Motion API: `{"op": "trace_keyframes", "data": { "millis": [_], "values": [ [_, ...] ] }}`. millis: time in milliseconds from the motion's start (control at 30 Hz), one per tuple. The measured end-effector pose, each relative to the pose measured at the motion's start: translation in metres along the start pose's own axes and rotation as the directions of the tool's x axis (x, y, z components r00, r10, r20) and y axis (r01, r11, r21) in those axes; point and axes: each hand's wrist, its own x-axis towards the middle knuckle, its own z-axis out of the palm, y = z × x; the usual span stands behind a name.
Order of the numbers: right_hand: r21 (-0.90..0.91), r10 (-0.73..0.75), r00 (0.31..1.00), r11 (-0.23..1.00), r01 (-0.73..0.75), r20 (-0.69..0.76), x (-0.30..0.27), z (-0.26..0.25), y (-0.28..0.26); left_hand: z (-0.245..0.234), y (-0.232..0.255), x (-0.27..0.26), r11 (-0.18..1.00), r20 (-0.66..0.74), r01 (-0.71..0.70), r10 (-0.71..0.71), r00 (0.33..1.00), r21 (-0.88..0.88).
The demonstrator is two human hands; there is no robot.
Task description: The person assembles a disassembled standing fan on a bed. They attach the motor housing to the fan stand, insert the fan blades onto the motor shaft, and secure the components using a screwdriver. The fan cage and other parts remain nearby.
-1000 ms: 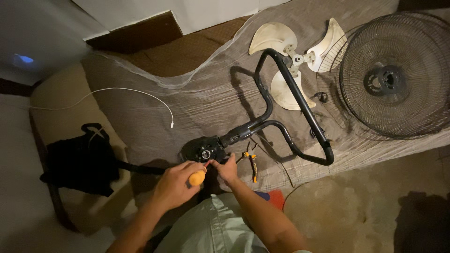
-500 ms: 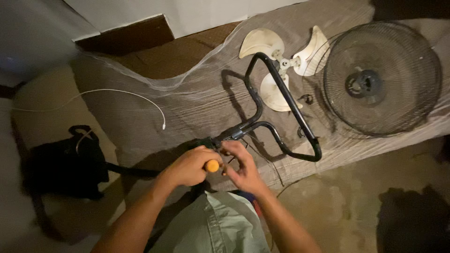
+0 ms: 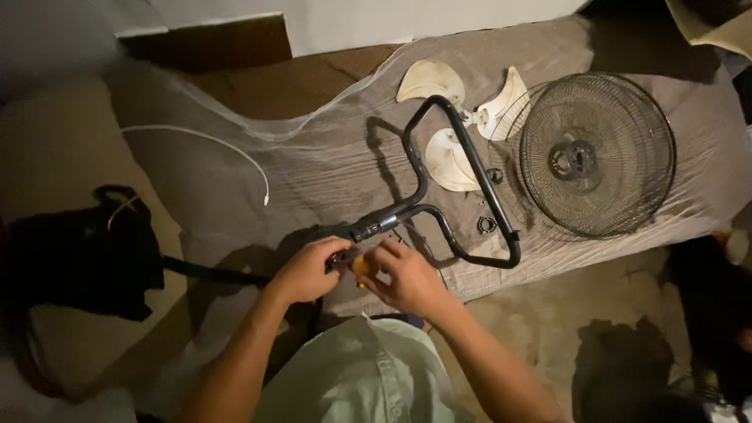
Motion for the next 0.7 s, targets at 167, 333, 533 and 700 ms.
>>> {"op": "trace_keyframes", "data": {
  "millis": [167,333,533,700],
  "values": [
    [-0.008,-0.029,0.994,1.000,0.028,-0.106,0.015,0.025,-0.002,0.013,-0.002,-0.020,0.982,-0.184,-0.146,0.166,0.969,0.115],
    [0.064,0.182,0.983,0.981,-0.181,-0.017,0.013,0.030,-0.009,0.020,-0.007,-0.016,0.953,-0.125,-0.091,0.132,0.983,0.287],
    [0.104,-0.092,0.995,0.991,0.087,0.041,-0.002,-0.002,-0.014,0.016,0.009,-0.009,0.860,0.079,-0.007,-0.039,0.996,0.509],
    [0.056,-0.154,0.977,0.988,0.147,0.150,-0.015,-0.014,-0.007,0.021,0.033,-0.008,0.911,0.132,0.053,-0.117,0.984,0.410]
  ]
}}
